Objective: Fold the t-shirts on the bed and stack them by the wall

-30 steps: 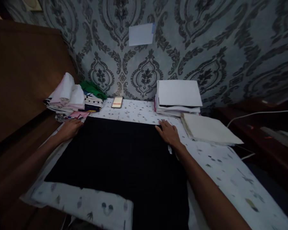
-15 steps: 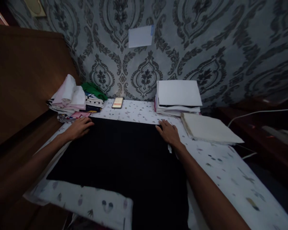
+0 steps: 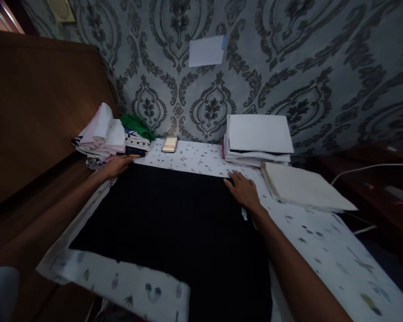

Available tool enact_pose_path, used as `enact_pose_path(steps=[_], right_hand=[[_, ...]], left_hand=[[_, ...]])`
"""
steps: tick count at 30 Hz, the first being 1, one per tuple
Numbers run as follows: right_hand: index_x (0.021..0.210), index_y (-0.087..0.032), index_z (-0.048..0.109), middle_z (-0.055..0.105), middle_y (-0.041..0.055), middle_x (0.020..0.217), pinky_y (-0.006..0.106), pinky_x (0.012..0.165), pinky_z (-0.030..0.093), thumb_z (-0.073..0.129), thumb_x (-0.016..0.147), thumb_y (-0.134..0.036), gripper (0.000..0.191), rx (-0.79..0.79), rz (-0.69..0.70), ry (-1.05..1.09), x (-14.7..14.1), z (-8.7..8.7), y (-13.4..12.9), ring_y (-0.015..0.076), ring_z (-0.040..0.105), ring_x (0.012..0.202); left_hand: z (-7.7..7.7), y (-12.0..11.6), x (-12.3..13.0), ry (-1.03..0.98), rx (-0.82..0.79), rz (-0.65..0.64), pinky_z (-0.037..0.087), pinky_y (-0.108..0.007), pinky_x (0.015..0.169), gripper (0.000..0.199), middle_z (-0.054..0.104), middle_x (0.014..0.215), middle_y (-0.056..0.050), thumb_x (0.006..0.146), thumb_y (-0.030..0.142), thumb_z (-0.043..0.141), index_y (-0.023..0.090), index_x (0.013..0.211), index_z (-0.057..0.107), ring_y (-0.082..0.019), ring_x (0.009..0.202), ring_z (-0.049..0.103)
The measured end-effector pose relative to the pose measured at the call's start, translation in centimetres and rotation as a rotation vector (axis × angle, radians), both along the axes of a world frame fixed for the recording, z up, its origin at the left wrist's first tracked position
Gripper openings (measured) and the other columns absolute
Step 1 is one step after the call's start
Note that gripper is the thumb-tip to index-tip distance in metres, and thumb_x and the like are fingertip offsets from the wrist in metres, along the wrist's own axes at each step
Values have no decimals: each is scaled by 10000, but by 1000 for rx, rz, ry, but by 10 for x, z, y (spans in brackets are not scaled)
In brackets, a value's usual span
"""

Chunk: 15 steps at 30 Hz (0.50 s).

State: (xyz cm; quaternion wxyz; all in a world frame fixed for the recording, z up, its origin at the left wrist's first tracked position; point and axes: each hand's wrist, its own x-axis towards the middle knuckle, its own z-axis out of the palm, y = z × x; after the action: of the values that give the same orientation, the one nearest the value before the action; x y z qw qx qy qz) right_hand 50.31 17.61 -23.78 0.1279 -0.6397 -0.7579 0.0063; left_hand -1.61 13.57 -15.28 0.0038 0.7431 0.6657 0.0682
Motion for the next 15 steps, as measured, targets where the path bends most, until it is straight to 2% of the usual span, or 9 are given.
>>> enact_pose_path(steps=[2, 4, 7, 10, 15], right_hand=[[1421, -225, 500, 460, 114, 1534, 584, 1115, 349, 327, 982, -486, 539, 2, 3, 2, 0, 0, 0, 318, 396, 1420], [1422, -225, 497, 458, 114, 1535, 572, 1119, 350, 326, 982, -487, 540, -6, 0, -5, 0, 0, 1, 314, 393, 1423], [1425, -219, 494, 448, 117, 1541, 550, 1128, 345, 319, 983, -496, 550, -17, -11, -8, 1, 0, 1, 305, 376, 1435], [1418, -223, 499, 448, 116, 1541, 560, 1129, 338, 302, 981, -516, 562, -14, -6, -2, 1, -1, 1, 308, 378, 1433], [1404, -236, 515, 475, 110, 1523, 576, 1118, 348, 316, 972, -520, 555, -5, 2, 1, 1, 0, 2, 319, 392, 1424]], left_hand=[[-2, -3, 2, 33, 25, 83, 458, -372, 929, 372, 650, 1234, -122, 912, 232, 437, 218, 1231, 628, -269, 1098, 625], [-4, -6, 2, 49, 24, 166, 461, -369, 876, 337, 681, 1127, -150, 942, 326, 423, 180, 1127, 664, -292, 1059, 634], [-9, -6, -1, 43, -32, 256, 459, -331, 755, 270, 711, 946, -130, 861, 417, 569, 175, 889, 687, -289, 930, 655], [-14, -3, -4, 10, -80, 295, 424, -287, 672, 134, 715, 868, -79, 774, 325, 646, 194, 796, 666, -245, 832, 650], [-18, 3, -5, -71, -43, 308, 397, -253, 651, 96, 703, 897, -33, 794, 261, 585, 205, 857, 631, -191, 829, 619]])
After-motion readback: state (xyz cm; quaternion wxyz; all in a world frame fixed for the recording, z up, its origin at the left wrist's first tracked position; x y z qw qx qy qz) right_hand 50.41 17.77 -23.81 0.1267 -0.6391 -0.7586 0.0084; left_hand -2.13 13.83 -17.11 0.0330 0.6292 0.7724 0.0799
